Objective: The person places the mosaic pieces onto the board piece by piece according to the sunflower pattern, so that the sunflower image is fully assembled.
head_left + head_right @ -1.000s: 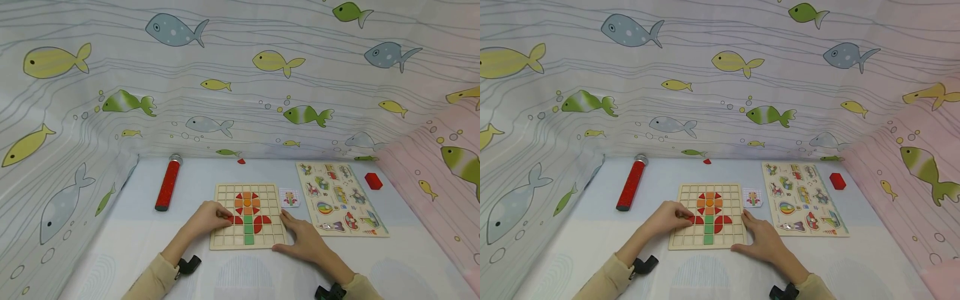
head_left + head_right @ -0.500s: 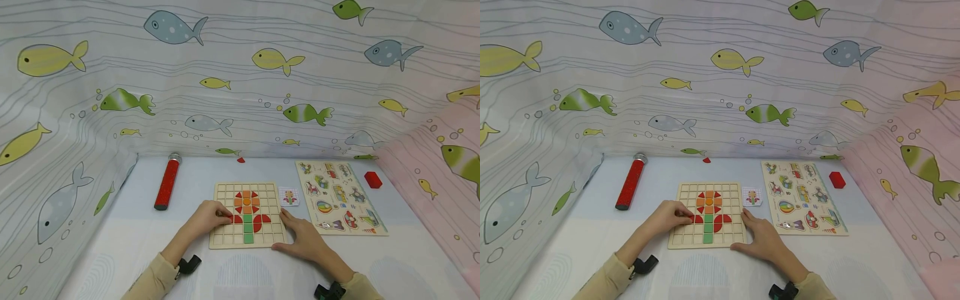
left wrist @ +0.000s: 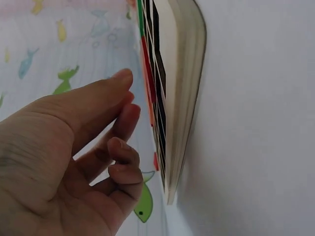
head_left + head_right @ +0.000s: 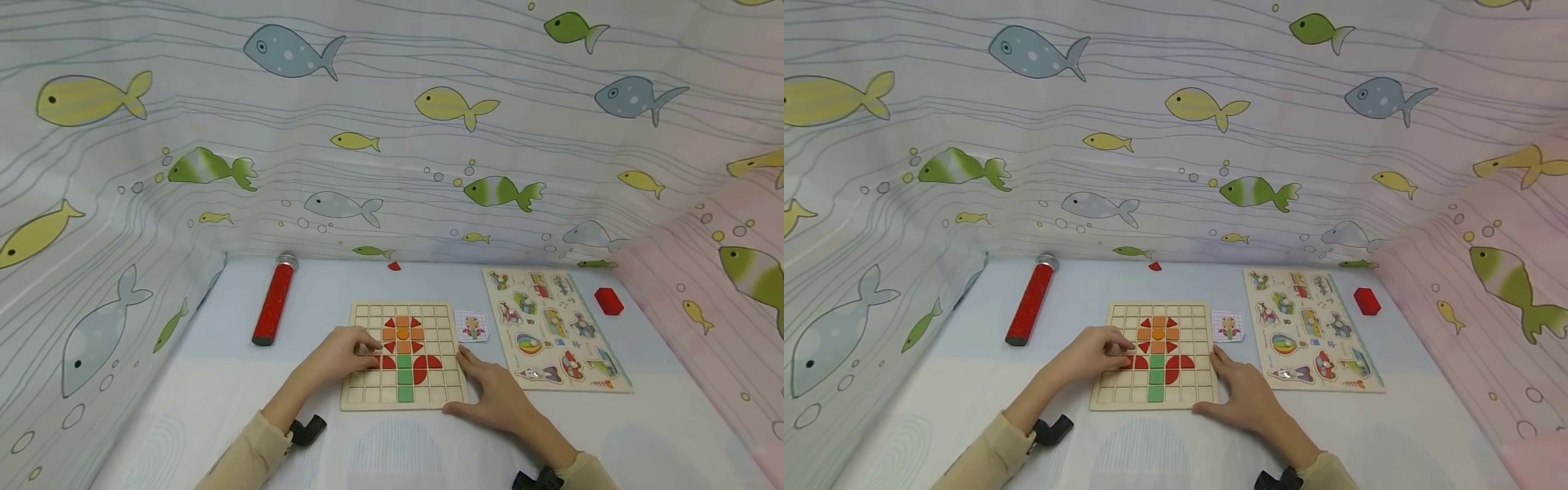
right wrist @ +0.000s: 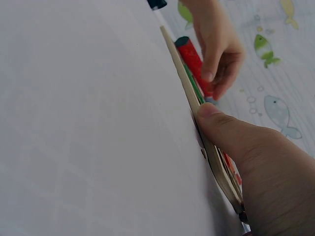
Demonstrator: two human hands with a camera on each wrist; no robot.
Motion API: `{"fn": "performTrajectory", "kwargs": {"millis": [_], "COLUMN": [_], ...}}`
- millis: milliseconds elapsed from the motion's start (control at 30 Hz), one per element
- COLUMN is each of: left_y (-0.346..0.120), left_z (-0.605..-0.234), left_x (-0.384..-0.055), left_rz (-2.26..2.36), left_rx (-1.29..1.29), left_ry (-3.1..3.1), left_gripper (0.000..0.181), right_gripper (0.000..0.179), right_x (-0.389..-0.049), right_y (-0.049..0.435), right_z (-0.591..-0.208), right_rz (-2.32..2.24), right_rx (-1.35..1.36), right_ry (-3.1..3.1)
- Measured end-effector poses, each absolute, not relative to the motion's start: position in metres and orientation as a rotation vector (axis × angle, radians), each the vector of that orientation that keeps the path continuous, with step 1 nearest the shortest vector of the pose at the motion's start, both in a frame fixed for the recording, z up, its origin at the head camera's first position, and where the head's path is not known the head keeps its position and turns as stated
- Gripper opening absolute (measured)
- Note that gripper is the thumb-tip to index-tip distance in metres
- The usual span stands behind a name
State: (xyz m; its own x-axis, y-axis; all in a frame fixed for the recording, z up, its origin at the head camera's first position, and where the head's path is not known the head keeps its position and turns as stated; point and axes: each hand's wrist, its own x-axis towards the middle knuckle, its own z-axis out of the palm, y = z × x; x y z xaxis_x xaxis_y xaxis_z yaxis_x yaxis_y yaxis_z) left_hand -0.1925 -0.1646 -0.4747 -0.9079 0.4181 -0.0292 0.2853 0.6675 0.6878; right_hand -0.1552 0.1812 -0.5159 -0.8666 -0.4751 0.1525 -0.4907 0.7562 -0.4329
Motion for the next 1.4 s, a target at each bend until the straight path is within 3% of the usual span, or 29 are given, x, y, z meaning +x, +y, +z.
{"fn": "performTrajectory", "kwargs": {"millis": [300, 1400], "left_y": [-0.153, -0.156], "left_z": [-0.475, -0.465], "left_x": [-0.196, -0.197], "left_rz": [0.938, 0.979], "left_rx": [0.741, 0.567], "left_ry": [2.708, 2.695], "left_gripper": [0.015, 0.025], "right_gripper": [0.106, 0.106], "right_x": [-0.155, -0.156], "right_y": [0.182, 0.183], "right_z": [-0.516, -0.518], "right_rz": [0.729, 0.721], "right_rx": [0.803, 0.807], "right_ry": [-2.911, -2.889]}}
